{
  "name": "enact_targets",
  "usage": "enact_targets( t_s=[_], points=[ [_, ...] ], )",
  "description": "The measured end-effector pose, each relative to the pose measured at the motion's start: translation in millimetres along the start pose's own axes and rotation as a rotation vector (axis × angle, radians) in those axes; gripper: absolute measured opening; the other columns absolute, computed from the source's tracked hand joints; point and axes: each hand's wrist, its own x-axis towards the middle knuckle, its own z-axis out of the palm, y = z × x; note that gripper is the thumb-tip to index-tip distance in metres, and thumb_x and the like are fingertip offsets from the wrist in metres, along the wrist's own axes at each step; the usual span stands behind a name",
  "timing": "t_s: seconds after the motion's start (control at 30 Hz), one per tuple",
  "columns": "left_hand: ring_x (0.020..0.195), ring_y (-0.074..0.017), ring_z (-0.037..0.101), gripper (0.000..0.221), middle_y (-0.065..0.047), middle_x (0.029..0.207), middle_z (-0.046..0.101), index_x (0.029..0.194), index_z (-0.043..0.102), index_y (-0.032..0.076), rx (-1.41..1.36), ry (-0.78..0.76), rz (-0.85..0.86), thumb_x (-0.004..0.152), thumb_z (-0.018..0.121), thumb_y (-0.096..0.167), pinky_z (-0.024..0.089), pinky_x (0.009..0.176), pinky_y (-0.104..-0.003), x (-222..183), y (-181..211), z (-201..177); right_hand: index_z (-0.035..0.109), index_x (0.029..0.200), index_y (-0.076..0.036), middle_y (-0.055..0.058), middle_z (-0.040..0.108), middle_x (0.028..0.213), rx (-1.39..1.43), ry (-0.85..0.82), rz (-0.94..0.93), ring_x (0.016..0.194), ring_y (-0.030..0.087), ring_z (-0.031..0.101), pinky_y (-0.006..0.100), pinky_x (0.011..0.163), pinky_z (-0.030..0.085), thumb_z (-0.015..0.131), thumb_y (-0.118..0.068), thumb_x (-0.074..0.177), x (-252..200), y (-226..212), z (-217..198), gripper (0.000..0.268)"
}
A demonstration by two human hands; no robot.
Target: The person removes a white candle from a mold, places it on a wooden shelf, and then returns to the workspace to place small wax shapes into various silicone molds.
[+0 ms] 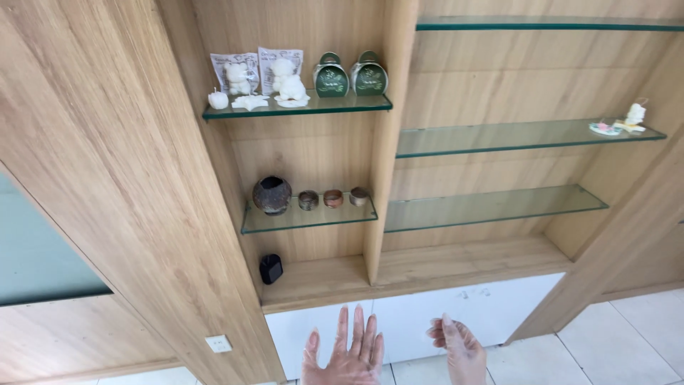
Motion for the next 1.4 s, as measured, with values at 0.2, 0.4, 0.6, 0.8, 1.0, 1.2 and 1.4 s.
enact_targets(
  t_s=[0.2,0.4,0.6,0.8,1.0,1.2,1.4],
  points=[
    [0.143,-0.025,0.047,0.07,-0.005,0.145,0.059,0.145,0.059,0.018,0.126,0.006,-0.024,0.092,0.04,0.06,0.033,0.117,-0.049,-11.5,-52.4,-25.6,0.076,0.097,0.008,0.013,0.077,0.084,-0.01,0.005,0.002,0.077,0.018,0.071,0.03,0.068,0.052,0.066,-0.027,0.097,-36.8,-25.5,-44.7,0.036],
    [0.144,-0.0265,0.047,0.07,-0.005,0.146,0.058,0.146,0.057,0.018,0.159,0.049,-0.071,0.091,0.045,0.061,0.037,0.116,-0.048,-4.0,-87.6,-55.7,0.078,0.097,0.007,0.014,0.078,0.084,-0.023,0.103,0.098,0.077,0.018,0.069,0.031,0.07,0.053,0.068,-0.027,0.095,-71.5,-86.2,-71.9,0.036],
    [0.142,-0.026,0.048,0.072,-0.005,0.144,0.06,0.144,0.058,0.018,0.228,0.01,-0.128,0.087,0.047,0.06,0.038,0.113,-0.047,12.1,-107.7,-71.7,0.078,0.095,0.007,0.013,0.078,0.084,-0.041,0.202,0.11,0.077,0.017,0.07,0.031,0.069,0.053,0.066,-0.027,0.096,-80.7,-101.1,-109.0,0.036],
    [0.143,-0.0268,0.05,0.07,-0.006,0.144,0.061,0.145,0.059,0.018,0.236,0.101,-0.142,0.091,0.043,0.06,0.039,0.114,-0.048,-10.2,-131.9,-52.6,0.077,0.095,0.006,0.012,0.078,0.085,-0.039,0.26,0.098,0.078,0.017,0.07,0.031,0.07,0.053,0.067,-0.028,0.096,-80.4,-105.9,-135.0,0.035],
    [0.141,-0.0277,0.05,0.069,-0.008,0.143,0.061,0.145,0.057,0.016,0.231,0.062,-0.13,0.092,0.045,0.059,0.04,0.114,-0.047,-5.7,-125.5,-46.9,0.077,0.095,0.007,0.012,0.078,0.088,-0.039,0.269,0.122,0.079,0.018,0.07,0.031,0.071,0.053,0.067,-0.028,0.096,-71.0,-109.2,-132.9,0.036],
    [0.139,-0.0282,0.05,0.071,-0.007,0.143,0.061,0.142,0.059,0.016,0.12,-0.055,-0.146,0.084,0.053,0.057,0.041,0.109,-0.047,27.1,-84.2,-47.7,0.077,0.1,0.007,0.014,0.078,0.088,-0.083,0.18,0.008,0.08,0.019,0.072,0.033,0.071,0.055,0.067,-0.026,0.095,-30.0,-54.6,-125.5,0.035],
    [0.138,-0.0303,0.049,0.074,-0.007,0.141,0.061,0.14,0.06,0.016,0.029,-0.176,-0.128,0.077,0.058,0.055,0.041,0.107,-0.05,75.5,-16.0,-44.7,0.077,0.098,0.011,0.019,0.079,0.087,-0.13,0.128,0.086,0.08,0.023,0.074,0.035,0.072,0.055,0.071,-0.027,0.094,9.4,-16.2,-63.1,0.039]
  ],
)
